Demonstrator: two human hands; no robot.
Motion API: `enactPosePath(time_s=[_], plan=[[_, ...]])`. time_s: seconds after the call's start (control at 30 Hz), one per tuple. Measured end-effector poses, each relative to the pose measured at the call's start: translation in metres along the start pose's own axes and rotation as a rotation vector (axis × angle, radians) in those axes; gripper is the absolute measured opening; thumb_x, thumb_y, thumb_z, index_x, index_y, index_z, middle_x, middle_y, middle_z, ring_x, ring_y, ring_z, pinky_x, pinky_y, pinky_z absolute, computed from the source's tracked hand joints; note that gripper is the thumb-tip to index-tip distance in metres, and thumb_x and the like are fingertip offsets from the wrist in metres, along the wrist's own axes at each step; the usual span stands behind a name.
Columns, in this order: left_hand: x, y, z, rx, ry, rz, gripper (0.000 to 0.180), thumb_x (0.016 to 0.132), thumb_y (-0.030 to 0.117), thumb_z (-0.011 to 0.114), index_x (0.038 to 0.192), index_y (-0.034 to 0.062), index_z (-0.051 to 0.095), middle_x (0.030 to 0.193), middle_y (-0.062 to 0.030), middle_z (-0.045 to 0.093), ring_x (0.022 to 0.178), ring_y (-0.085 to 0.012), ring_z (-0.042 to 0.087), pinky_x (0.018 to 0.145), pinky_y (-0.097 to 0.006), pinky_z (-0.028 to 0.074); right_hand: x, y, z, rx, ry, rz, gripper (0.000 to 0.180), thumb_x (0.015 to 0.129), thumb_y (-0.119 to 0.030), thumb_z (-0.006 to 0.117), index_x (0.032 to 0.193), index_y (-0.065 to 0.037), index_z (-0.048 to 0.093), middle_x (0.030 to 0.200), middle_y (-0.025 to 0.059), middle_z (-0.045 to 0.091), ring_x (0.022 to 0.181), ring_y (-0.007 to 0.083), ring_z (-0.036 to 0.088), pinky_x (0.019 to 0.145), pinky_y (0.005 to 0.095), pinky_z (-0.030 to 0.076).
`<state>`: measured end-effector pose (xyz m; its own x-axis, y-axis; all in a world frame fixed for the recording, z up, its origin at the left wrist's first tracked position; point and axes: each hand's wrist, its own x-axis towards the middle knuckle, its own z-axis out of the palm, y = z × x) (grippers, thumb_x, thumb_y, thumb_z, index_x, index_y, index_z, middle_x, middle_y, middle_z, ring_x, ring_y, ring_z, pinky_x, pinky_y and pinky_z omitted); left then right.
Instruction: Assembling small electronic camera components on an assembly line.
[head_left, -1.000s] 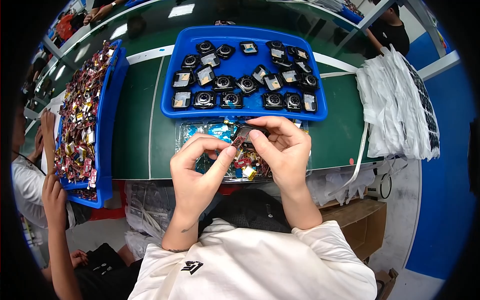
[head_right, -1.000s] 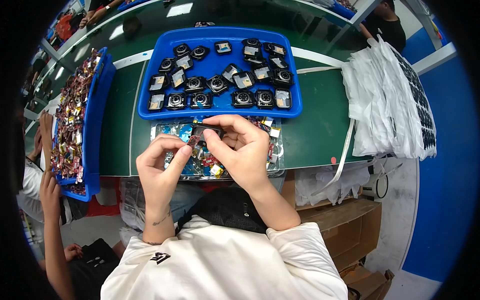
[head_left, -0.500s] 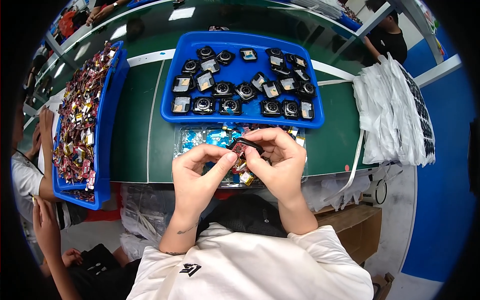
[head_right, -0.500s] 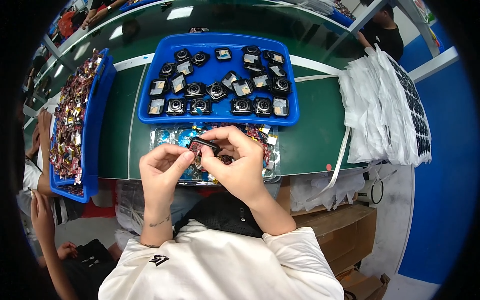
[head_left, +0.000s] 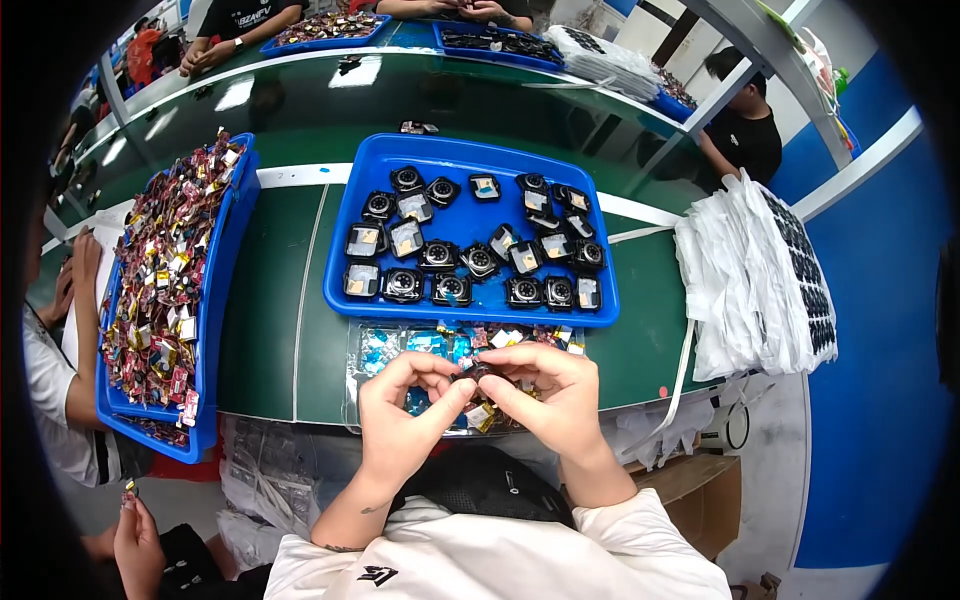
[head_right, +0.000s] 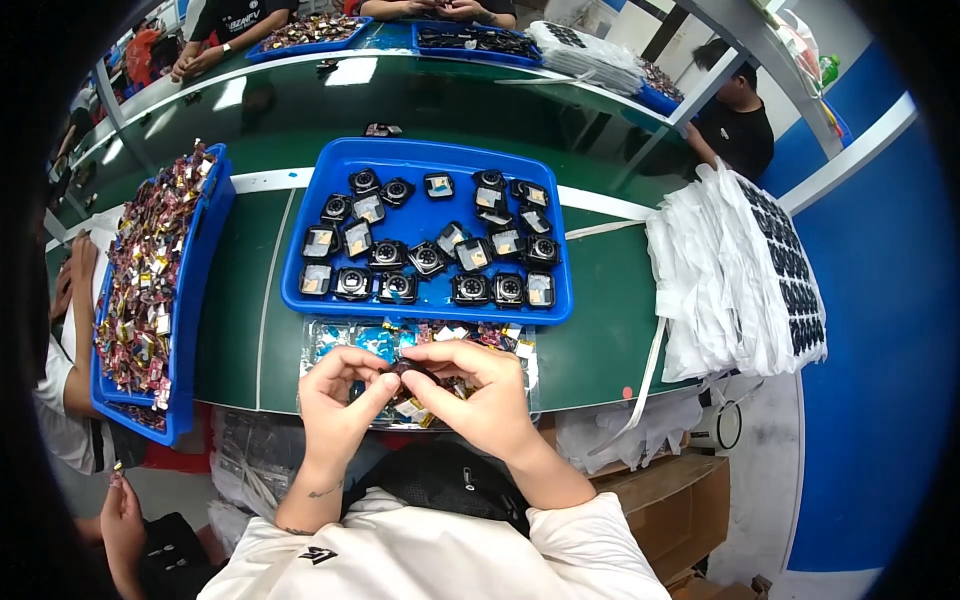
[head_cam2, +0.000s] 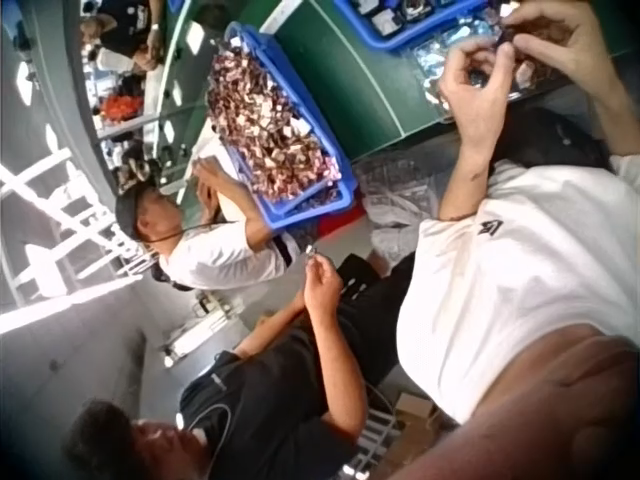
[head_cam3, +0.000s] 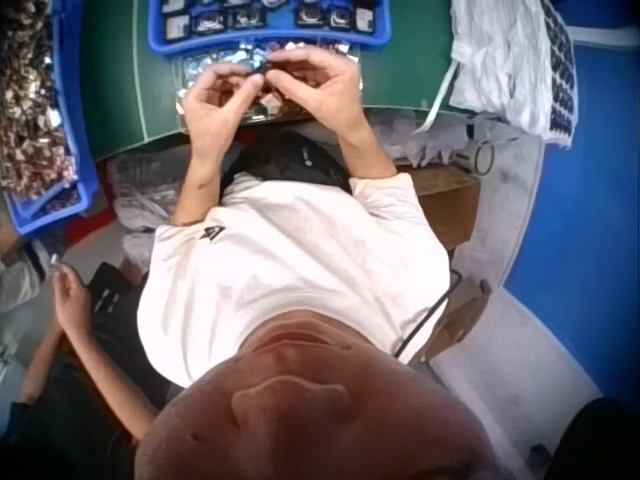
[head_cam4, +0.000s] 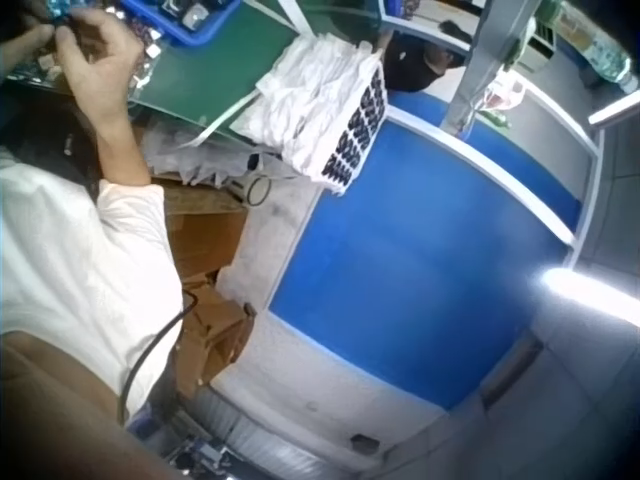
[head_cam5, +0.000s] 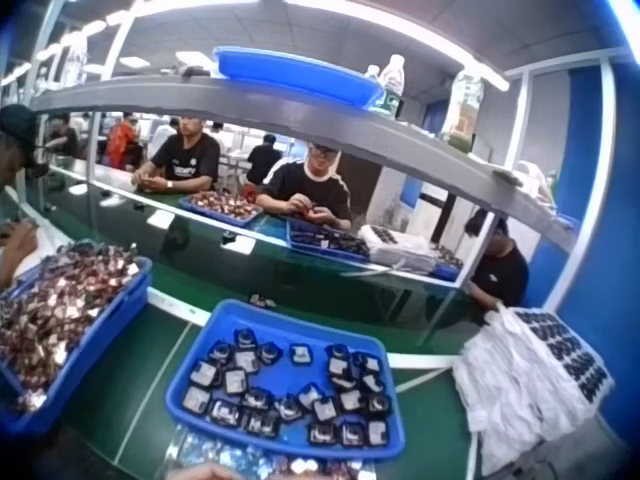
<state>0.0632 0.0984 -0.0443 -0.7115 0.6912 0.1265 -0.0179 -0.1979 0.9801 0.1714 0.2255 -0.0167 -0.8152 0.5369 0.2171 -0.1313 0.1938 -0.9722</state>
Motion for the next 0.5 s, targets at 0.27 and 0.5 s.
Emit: enactPosePath(time_s=[0.27, 0.5], plan=[[0.000, -0.005, -0.004, 0.003, 0.003, 0.047, 0.007, 0.082, 0.003, 0.067, 0.085, -0.0023, 0.065, 0.078, -0.0064, 0.067, 0.069, -0.0092, 0.062, 0.066, -0.022, 0.048, 0.125, -0.010, -0.094, -0.154, 0.242, -0.075, 0.015, 0.082, -0.003, 0.068, 0.095, 0.003, 0.064, 0.088, 0.0098, 0.069, 0.080, 0.0127, 0.066, 0.072, 0.0251, 0.052], [-0.004, 0.003, -0.004, 0.104, -0.092, 0.039, 0.007, 0.086, 0.004, 0.065, 0.085, -0.0030, 0.063, 0.078, -0.0070, 0.065, 0.070, -0.0106, 0.063, 0.066, -0.023, 0.048, 0.253, 0.084, -0.213, -0.215, 0.653, 0.238, 0.019, 0.072, -0.017, 0.074, 0.079, 0.000, 0.067, 0.071, 0.0030, 0.065, 0.059, 0.0082, 0.059, 0.054, 0.0211, 0.047]])
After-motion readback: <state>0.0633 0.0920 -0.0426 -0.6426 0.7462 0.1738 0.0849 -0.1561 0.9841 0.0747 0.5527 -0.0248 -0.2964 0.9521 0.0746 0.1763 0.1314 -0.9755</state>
